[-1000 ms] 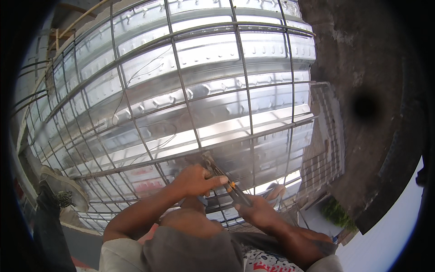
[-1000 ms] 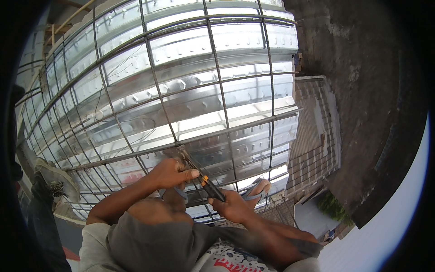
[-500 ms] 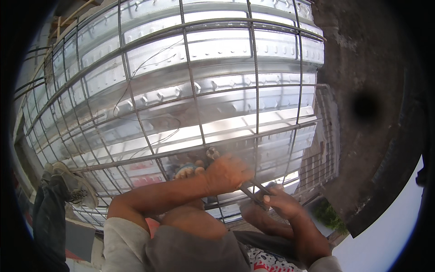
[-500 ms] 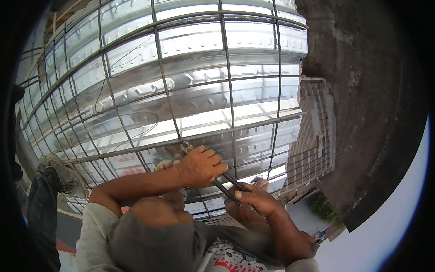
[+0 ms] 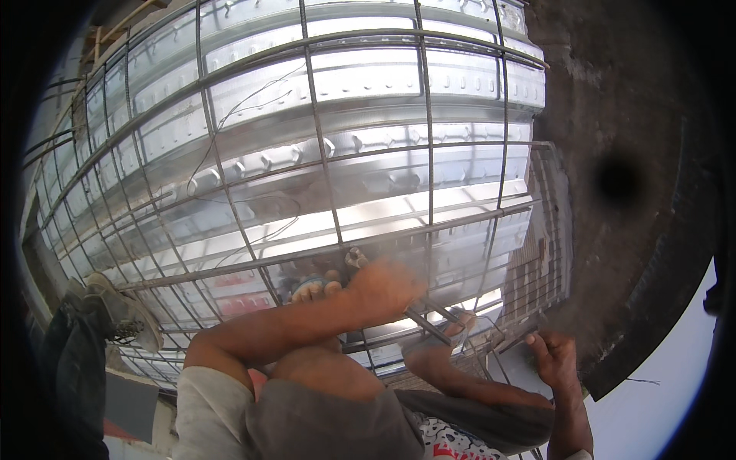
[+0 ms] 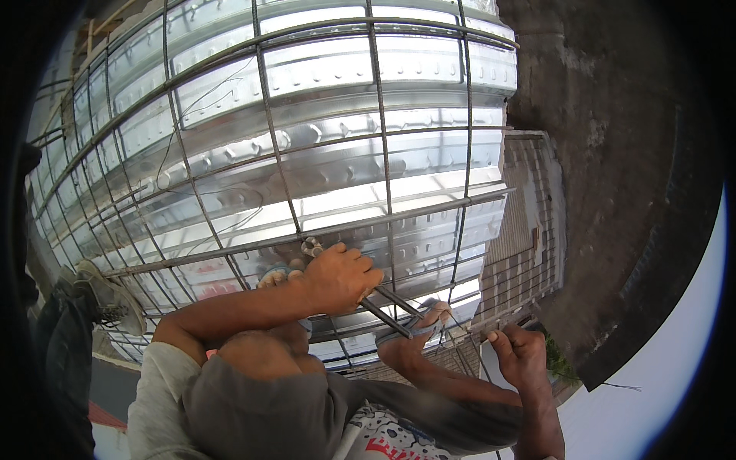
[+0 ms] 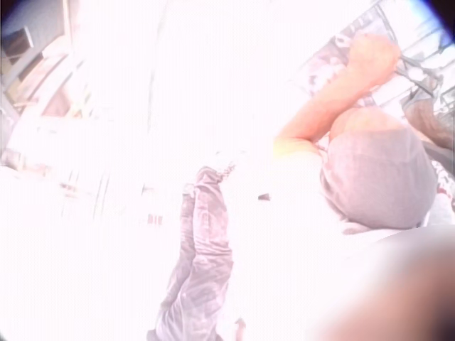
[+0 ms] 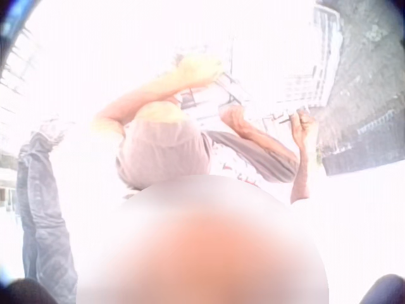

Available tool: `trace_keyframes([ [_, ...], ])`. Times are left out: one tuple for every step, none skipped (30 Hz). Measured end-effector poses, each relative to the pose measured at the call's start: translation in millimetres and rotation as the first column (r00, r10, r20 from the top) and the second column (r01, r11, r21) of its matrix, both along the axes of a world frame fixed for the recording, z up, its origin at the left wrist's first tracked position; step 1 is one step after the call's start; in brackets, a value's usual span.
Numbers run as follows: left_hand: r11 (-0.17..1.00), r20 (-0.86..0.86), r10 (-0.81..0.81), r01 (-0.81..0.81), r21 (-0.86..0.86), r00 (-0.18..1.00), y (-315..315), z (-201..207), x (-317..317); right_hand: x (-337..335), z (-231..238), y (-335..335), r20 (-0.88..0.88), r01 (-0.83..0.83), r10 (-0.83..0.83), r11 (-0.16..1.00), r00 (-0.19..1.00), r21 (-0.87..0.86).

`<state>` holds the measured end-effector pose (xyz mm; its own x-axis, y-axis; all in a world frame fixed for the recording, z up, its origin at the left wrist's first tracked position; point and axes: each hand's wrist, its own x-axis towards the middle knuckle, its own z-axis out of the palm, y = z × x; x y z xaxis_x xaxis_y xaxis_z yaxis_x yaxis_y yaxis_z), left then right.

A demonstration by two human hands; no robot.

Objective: The person uses pliers to twist wire ties at intersections of a rebar grid on a construction site. A coworker in a red shirt assists by holding the grid and passing tools. The person repeatedly reaches for wire ties, positions them, and twists them to secure the rebar framework.

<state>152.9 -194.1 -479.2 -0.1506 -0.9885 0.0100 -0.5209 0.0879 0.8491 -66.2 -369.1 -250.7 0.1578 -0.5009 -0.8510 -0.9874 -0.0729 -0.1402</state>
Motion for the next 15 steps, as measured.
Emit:
trace_keyframes([
  [0.998,-0.035,-0.029,0.031,0.052,0.999,-2,1,2,0,-2,-8,-0.079,-0.097,0.092,0.993,0.993,-0.064],
  [0.998,-0.078,-0.020,0.025,0.059,0.997,-5,2,4,2,-4,-12,-0.181,-0.223,0.198,0.966,0.963,-0.133],
  [0.974,-0.072,-0.146,0.156,0.164,0.987,-8,4,7,6,-9,-9,-0.093,-0.266,0.253,0.949,0.963,-0.170],
  [0.943,-0.072,-0.224,0.235,0.234,0.972,-12,6,10,13,-21,-2,-0.018,-0.335,0.340,0.916,0.940,-0.222],
  [0.891,-0.083,-0.311,0.320,0.321,0.947,-15,9,14,23,-31,7,0.052,-0.396,0.424,0.878,0.904,-0.269],
  [0.862,-0.113,-0.332,0.350,0.366,0.937,-18,13,17,33,-38,17,0.054,-0.461,0.494,0.841,0.868,-0.283],
  [0.820,-0.143,-0.368,0.394,0.416,0.919,-22,15,21,44,-44,31,0.073,-0.500,0.544,0.809,0.836,-0.308],
  [0.771,-0.173,-0.408,0.440,0.461,0.896,-27,17,24,56,-50,45,0.059,-0.534,0.560,0.813,0.827,-0.232],
  [0.729,-0.193,-0.461,0.493,0.474,0.866,-31,20,26,66,-54,61,0.113,-0.565,0.598,0.793,0.793,-0.228],
  [0.685,-0.204,-0.511,0.539,0.490,0.835,-36,20,30,76,-64,77,0.028,-0.497,0.499,0.866,0.866,-0.057],
  [0.653,-0.212,-0.545,0.569,0.499,0.811,-39,21,33,84,-77,88,0.046,-0.453,0.453,0.891,0.890,-0.007],
  [0.629,-0.216,-0.570,0.590,0.506,0.793,-41,22,35,88,-86,98,0.025,-0.393,0.392,0.919,0.920,0.037],
  [0.617,-0.218,-0.586,0.604,0.505,0.781,-43,23,37,92,-93,109,0.067,-0.344,0.341,0.939,0.938,0.025],
  [0.587,-0.229,-0.612,0.629,0.510,0.757,-44,24,37,93,-98,114,0.085,-0.309,0.306,0.951,0.948,0.023],
  [0.565,-0.247,-0.619,0.641,0.520,0.746,-47,25,37,92,-101,116,0.105,-0.269,0.264,0.962,0.959,0.036],
])
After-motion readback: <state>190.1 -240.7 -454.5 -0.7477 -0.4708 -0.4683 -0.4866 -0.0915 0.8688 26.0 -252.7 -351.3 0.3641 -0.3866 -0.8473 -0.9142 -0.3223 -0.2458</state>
